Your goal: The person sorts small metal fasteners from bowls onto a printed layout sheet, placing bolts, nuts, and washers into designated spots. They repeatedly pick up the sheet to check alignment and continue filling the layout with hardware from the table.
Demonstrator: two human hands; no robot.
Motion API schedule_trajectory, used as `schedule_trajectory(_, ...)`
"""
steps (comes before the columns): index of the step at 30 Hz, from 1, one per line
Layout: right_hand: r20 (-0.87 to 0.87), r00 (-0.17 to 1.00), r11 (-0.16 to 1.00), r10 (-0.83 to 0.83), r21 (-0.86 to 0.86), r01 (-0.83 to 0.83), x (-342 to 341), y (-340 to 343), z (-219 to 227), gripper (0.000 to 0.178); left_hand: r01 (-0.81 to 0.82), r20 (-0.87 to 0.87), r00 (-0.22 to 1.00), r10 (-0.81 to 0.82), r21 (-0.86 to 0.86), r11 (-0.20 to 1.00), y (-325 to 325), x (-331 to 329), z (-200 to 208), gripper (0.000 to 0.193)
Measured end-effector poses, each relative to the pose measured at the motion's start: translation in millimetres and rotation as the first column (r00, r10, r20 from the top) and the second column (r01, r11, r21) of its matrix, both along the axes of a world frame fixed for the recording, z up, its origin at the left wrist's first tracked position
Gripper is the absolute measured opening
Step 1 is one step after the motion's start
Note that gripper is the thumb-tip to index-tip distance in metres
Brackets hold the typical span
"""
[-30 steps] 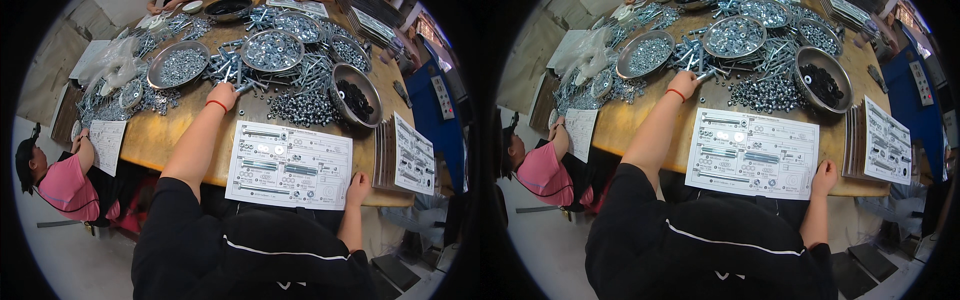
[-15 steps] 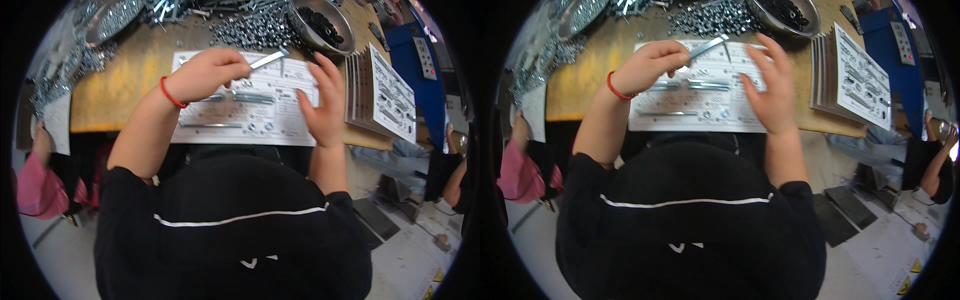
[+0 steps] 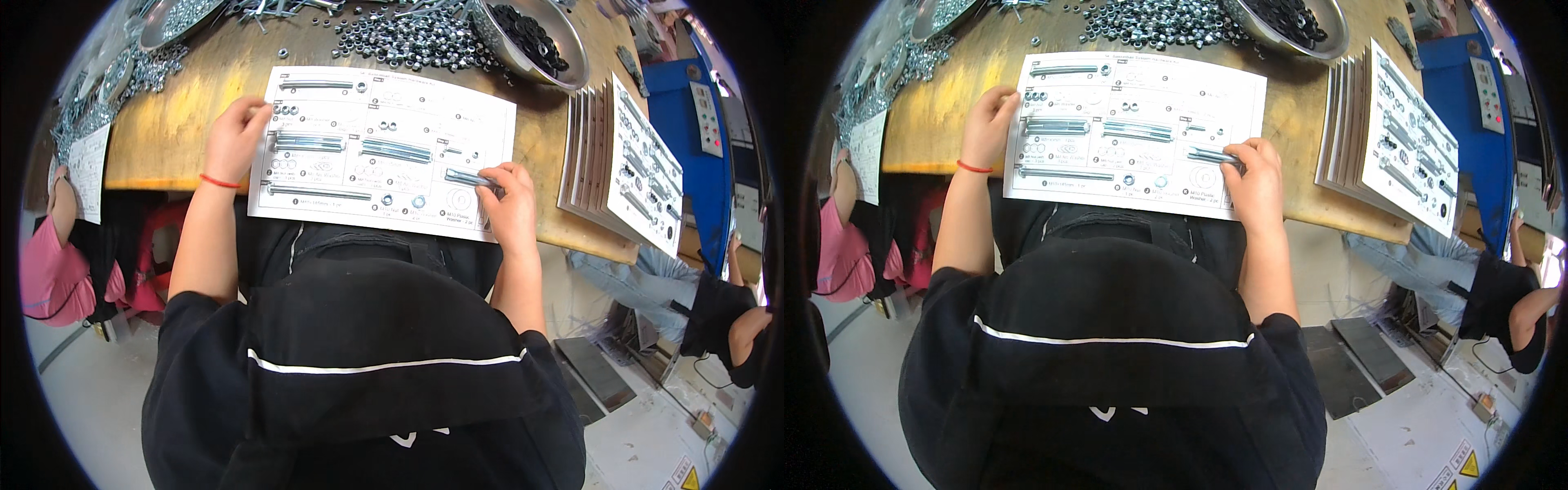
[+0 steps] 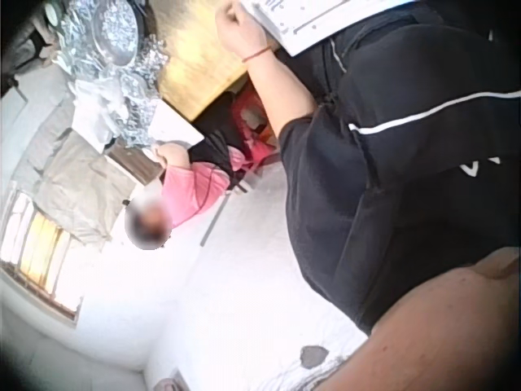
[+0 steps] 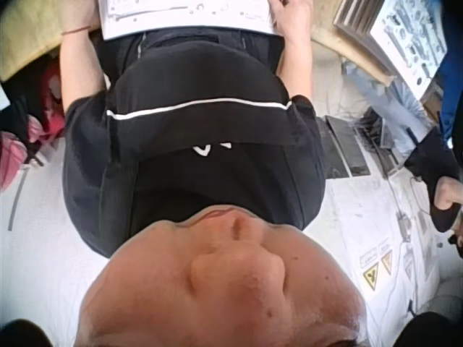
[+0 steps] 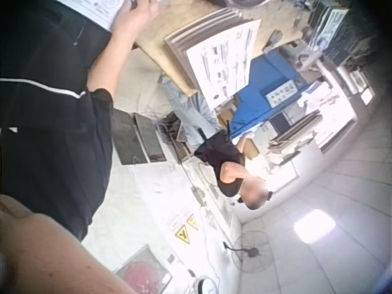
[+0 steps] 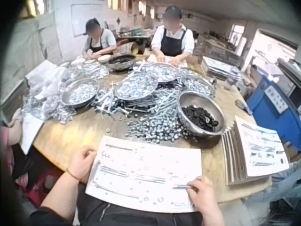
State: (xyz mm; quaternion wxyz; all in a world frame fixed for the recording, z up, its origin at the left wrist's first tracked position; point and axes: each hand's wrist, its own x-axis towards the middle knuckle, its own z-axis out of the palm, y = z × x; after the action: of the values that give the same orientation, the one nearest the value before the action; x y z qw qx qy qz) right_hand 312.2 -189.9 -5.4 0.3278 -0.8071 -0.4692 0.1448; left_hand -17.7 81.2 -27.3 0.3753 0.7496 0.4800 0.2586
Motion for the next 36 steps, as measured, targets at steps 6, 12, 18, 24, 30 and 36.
schedule_trajectory(6, 0.125, 0.982, 0.990, 0.138, -0.023, -0.136, 7, 7, 3, 0.022, -0.234, -0.224, 0.937, 0.267, 0.167, 0.958, 15, -54, -30, 0.022)
schedule_trajectory(12, -0.138, 0.990, 0.992, -0.024, 0.117, 0.040, 38, 29, 36, 0.029, -0.163, -0.050, 0.980, 0.195, 0.372, 0.914, 2, -43, -43, 0.017)
schedule_trajectory(18, 0.189, 0.960, 0.958, -0.207, 0.240, 0.159, 128, 157, 70, 0.023, -0.200, 0.058, 0.980, 0.193, 0.183, 0.962, 4, -41, -35, 0.015)
schedule_trajectory(24, 0.346, 0.938, 0.946, 0.000, -0.304, 0.112, 215, 256, 29, 0.049, -0.208, 0.002, 0.977, 0.213, 0.218, 0.953, 4, -39, -31, 0.014)
schedule_trajectory(30, 0.312, 0.947, 0.913, 0.081, -0.405, 0.055, 216, 265, 25, 0.040, -0.257, 0.007, 0.965, 0.261, 0.198, 0.946, 1, -38, -30, 0.013)
schedule_trajectory(36, 0.334, 0.940, 0.930, 0.075, -0.363, 0.055, 217, 259, 23, 0.036, -0.248, -0.015, 0.966, 0.258, 0.219, 0.944, 1, -36, -27, 0.012)
